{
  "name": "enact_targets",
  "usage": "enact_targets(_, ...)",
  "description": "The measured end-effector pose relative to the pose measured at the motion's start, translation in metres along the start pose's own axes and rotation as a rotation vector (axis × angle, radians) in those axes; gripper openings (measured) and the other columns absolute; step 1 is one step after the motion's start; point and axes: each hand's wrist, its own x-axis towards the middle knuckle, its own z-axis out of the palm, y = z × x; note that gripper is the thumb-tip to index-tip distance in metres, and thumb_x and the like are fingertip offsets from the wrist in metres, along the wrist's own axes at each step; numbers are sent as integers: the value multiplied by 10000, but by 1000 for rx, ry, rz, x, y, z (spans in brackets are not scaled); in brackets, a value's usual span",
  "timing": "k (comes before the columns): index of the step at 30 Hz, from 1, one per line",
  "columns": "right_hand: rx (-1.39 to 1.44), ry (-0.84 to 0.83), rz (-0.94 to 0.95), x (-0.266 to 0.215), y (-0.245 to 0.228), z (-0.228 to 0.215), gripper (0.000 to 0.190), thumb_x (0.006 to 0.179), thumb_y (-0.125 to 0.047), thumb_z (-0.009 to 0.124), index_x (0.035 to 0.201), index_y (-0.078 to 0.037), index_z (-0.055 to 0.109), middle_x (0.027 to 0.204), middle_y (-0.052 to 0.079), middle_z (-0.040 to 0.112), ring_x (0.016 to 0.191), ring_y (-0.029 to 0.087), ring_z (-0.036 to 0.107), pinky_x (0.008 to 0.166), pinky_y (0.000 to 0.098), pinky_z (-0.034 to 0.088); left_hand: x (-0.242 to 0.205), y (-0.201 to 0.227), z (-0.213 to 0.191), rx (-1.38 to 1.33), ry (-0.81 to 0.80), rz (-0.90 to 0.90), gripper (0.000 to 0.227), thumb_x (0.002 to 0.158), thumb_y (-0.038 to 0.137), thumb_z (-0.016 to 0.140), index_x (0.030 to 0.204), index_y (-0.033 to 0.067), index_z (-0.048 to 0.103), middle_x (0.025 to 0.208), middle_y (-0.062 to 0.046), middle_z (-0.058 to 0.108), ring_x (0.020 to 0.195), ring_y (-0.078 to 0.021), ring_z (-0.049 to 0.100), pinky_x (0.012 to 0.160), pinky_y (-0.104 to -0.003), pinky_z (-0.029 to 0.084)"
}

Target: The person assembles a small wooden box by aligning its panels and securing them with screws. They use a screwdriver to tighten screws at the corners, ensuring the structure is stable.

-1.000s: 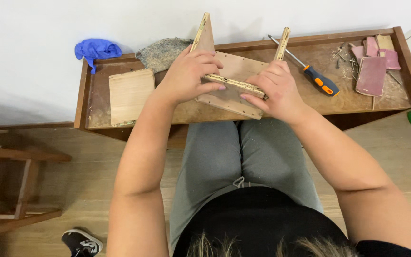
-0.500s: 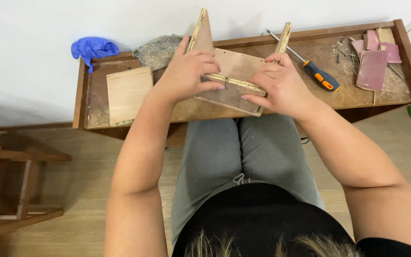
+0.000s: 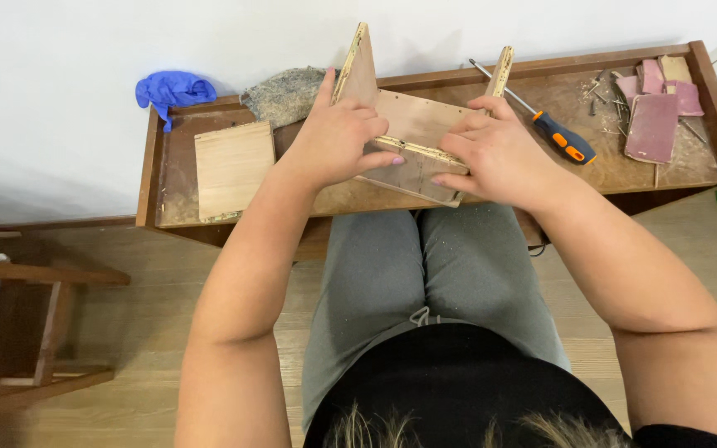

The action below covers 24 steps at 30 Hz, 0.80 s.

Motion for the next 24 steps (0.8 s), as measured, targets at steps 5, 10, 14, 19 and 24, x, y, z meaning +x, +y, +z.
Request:
enact_targets(5,214,-13,-62,-8,14,-28,700,881,-569,860,1370,-100,684,1304,43,734,1344,259,651,1333,572,254,-4,-3,10,52,82,7,615,1083,728,574,905,157,715,831,1,724,997,-304,704,1280,-781,124)
enact_targets(10,38,100,-81,-22,25,-4,637,911,-723,765,1151,-139,677,1131,40,711,1366,253,659,1347,616,268,-5,-22,52,85,191,1,549,1025,781,640,1067,238,712,979,7,754,1146,-246,722,1284,-780,143)
enact_targets(14,44,116,-94,-21,22,-5,677,892,-770,727,1132,-142,653,1138,52,682,1359,287,650,1322,655,276,-4,-18,46,130,175,1,566,982,803,633,1047,246,713,952,0,741,1079,-250,721,1255,-789,206)
enact_targets(19,54,99,-62,-17,18,-12,696,837,-745,770,1194,-161,644,1266,42,695,1418,274,609,1326,653,260,0,-19,42,111,165,-8,575,959,806,610,1003,240,695,941,-3,731,1059,-256,723,1216,-796,275)
enact_targets(24,129,184,51,-30,13,-13,983,774,-754,819,1530,-166,596,1565,83,599,1561,308,481,1342,607,239,-1,-22,52,69,167,-21,581,973,810,597,1011,236,680,935,5,716,1077,-249,715,1243,-787,248)
